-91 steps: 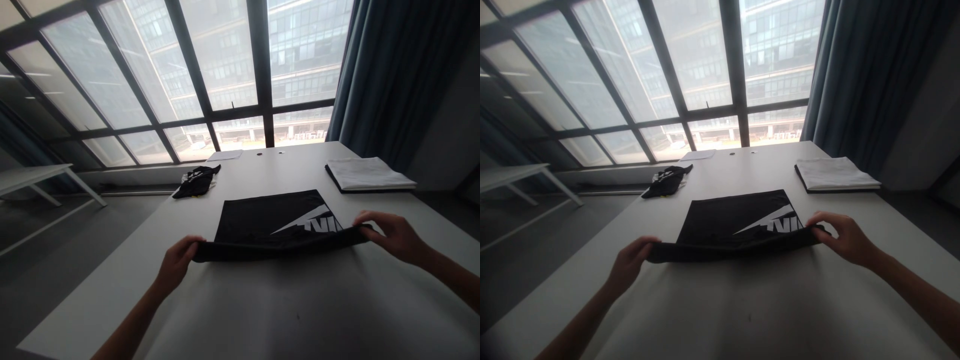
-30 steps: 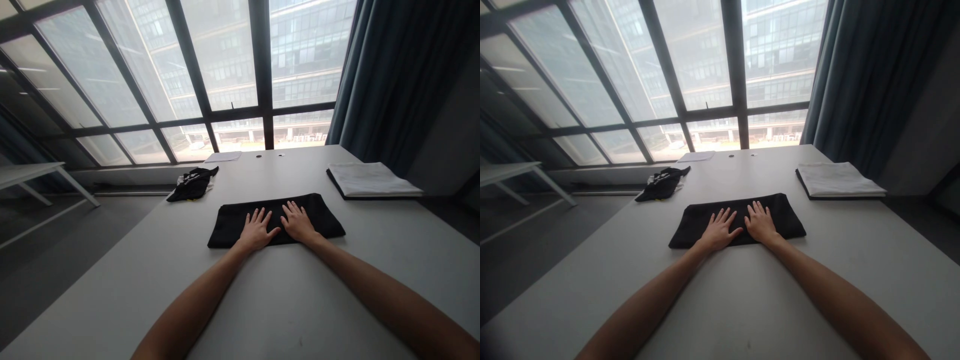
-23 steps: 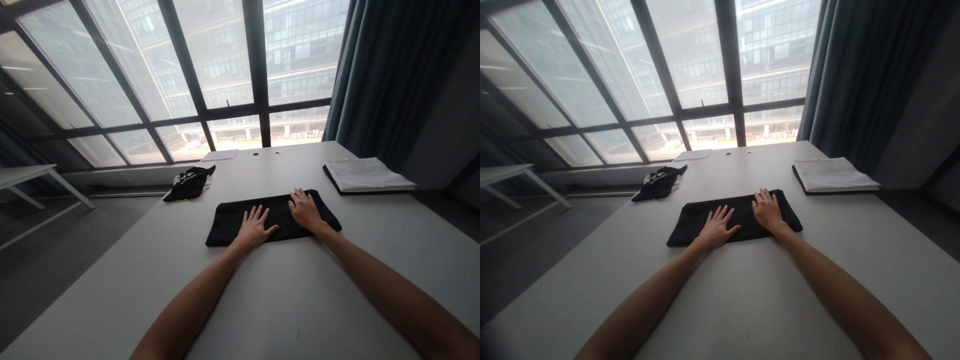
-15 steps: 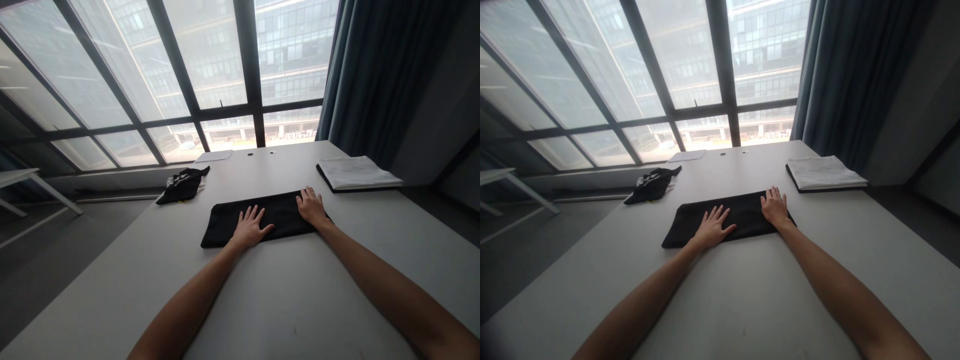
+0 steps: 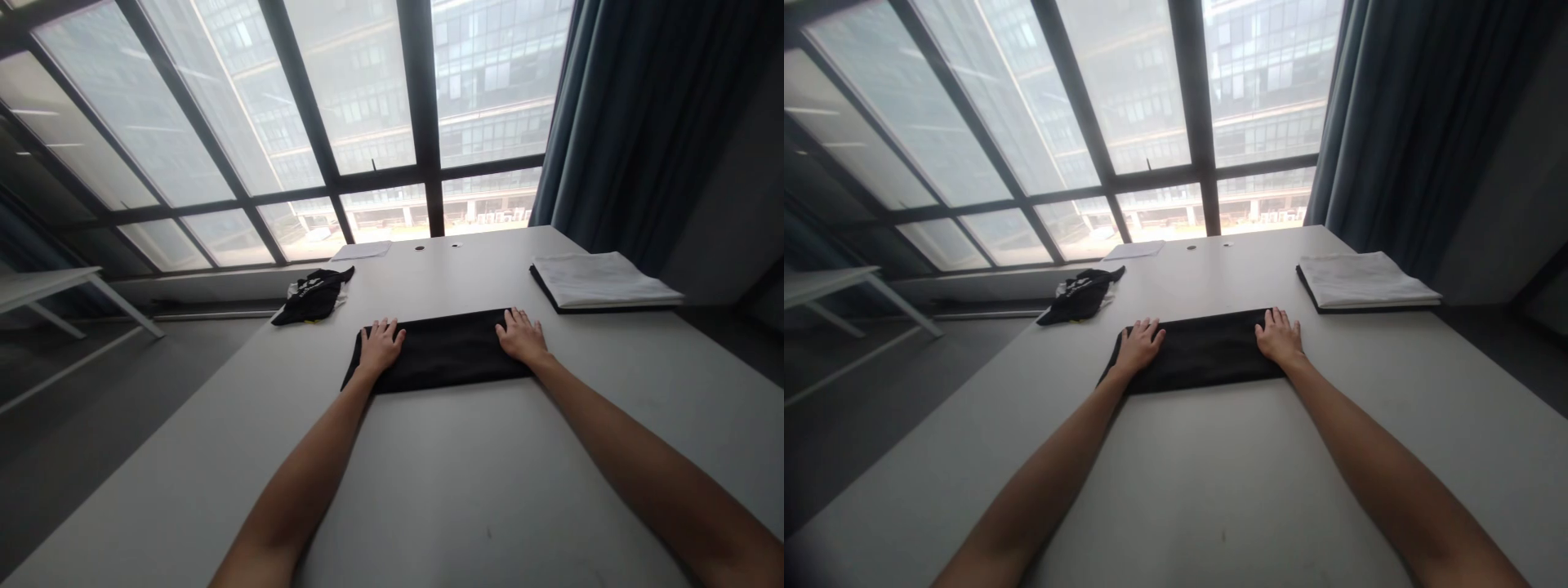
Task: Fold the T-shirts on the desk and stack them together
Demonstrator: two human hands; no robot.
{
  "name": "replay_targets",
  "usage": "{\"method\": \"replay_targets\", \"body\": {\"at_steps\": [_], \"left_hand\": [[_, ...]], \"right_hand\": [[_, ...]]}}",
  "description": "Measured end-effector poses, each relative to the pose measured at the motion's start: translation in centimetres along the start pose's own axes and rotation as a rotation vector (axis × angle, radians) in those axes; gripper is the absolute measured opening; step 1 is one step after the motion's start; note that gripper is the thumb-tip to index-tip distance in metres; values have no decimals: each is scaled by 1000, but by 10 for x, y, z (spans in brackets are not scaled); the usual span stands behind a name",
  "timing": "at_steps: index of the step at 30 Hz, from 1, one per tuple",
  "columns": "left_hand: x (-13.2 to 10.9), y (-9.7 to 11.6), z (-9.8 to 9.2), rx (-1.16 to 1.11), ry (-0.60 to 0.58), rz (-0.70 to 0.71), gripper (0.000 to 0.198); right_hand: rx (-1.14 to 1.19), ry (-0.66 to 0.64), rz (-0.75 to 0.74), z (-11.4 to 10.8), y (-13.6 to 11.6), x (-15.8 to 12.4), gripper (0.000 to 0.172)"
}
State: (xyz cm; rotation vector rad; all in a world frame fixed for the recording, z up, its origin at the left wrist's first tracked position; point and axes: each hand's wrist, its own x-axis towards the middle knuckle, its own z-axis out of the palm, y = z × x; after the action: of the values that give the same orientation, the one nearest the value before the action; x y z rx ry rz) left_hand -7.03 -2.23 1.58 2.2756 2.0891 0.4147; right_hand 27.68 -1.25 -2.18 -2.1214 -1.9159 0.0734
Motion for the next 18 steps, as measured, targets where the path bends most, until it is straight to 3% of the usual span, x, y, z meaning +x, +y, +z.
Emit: {"method": "replay_targets", "body": {"at_steps": [3, 9, 12, 15, 18], "left_hand": [[1, -20, 4, 15, -81, -35, 62], [4, -25, 0, 35, -14, -66, 61], [-1, -12, -9, 59, 51, -57, 59], [-17, 15, -11, 47, 129, 105, 59], [-38, 44, -2, 20, 18, 283, 60]], "right_hand": [[1, 1, 2, 1, 0, 0, 64], [11, 15, -4, -2, -3, -3, 64], [13, 24, -8, -1, -3, -3, 64], [15, 28, -9, 1, -2, -2, 64], [23, 29, -6, 1, -1, -2, 64]]}}
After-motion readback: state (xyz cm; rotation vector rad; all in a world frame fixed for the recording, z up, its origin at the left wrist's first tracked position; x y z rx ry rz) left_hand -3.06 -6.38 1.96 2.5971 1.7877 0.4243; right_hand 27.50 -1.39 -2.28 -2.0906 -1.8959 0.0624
